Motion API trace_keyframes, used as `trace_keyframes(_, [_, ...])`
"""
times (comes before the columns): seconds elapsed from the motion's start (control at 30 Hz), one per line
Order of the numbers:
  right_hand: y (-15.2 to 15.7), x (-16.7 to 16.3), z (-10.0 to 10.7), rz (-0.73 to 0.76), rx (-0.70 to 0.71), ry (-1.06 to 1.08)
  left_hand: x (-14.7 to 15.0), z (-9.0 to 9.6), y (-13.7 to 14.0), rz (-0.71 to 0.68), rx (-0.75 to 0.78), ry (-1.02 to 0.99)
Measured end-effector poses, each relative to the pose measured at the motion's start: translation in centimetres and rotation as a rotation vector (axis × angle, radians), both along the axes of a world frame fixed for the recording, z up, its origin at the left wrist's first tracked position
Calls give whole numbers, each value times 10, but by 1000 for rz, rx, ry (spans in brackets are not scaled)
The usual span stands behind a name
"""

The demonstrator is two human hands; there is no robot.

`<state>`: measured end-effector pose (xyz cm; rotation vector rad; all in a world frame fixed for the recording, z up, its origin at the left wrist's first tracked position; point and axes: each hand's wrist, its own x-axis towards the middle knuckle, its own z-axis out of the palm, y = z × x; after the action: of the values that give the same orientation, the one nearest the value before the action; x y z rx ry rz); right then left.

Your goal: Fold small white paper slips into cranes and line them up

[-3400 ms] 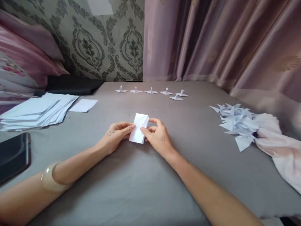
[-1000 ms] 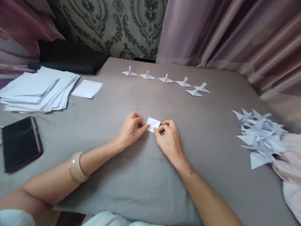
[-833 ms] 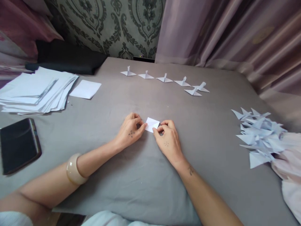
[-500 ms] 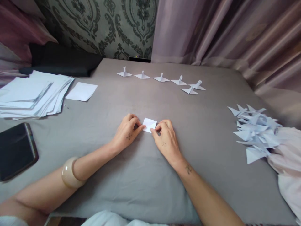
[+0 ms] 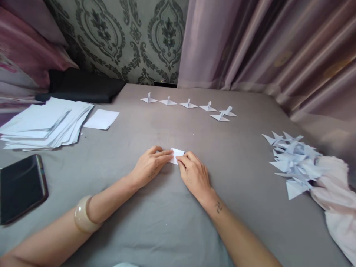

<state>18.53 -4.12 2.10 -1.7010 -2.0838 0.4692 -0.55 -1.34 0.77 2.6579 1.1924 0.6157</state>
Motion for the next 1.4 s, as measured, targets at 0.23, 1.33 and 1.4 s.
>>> trace_keyframes(0.23, [3, 2, -3, 21, -38, -80, -1, -1, -2, 21, -28, 44])
trace_keyframes(1.33, [0, -7, -3, 69, 229, 488, -3, 11, -1, 157, -493, -805])
trace_keyframes(1.4, [0, -9, -3, 74, 247, 518, -3, 12, -1, 135, -593, -910])
